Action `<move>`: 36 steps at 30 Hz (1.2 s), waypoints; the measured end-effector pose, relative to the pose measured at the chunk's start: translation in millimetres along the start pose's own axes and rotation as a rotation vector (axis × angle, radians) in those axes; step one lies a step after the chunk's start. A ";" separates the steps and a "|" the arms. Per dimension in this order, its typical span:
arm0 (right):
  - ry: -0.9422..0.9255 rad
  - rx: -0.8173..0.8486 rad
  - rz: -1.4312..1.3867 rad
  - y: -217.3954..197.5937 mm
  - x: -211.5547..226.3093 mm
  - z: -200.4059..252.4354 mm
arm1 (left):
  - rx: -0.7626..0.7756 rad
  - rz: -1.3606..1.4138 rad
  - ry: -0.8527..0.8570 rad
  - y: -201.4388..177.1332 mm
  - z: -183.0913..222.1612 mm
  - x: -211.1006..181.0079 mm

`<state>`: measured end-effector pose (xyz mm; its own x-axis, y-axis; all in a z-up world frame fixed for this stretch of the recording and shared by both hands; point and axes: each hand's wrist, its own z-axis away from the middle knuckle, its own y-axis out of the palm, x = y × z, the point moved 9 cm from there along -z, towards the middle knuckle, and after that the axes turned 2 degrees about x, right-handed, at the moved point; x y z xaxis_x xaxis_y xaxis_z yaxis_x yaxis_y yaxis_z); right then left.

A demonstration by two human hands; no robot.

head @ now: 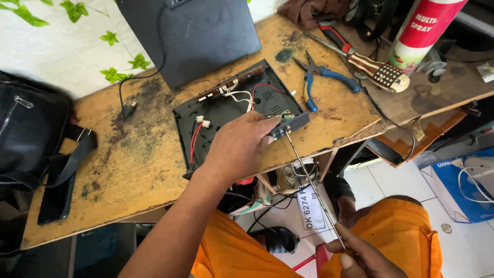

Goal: Securing a circuit board inside an electronic device housing using a screwdriver.

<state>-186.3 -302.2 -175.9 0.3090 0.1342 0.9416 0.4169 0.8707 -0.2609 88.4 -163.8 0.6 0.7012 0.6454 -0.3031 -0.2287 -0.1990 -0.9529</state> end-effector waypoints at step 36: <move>0.174 0.163 -0.044 5.0 -32.6 -6.1 | 0.015 -0.069 -0.017 11.1 -1.2 1.5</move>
<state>-189.0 -305.1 -209.2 0.4423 0.0228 0.8966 0.2938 0.9408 -0.1688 87.6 -166.0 -10.5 0.7038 0.6698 -0.2368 -0.1905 -0.1432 -0.9712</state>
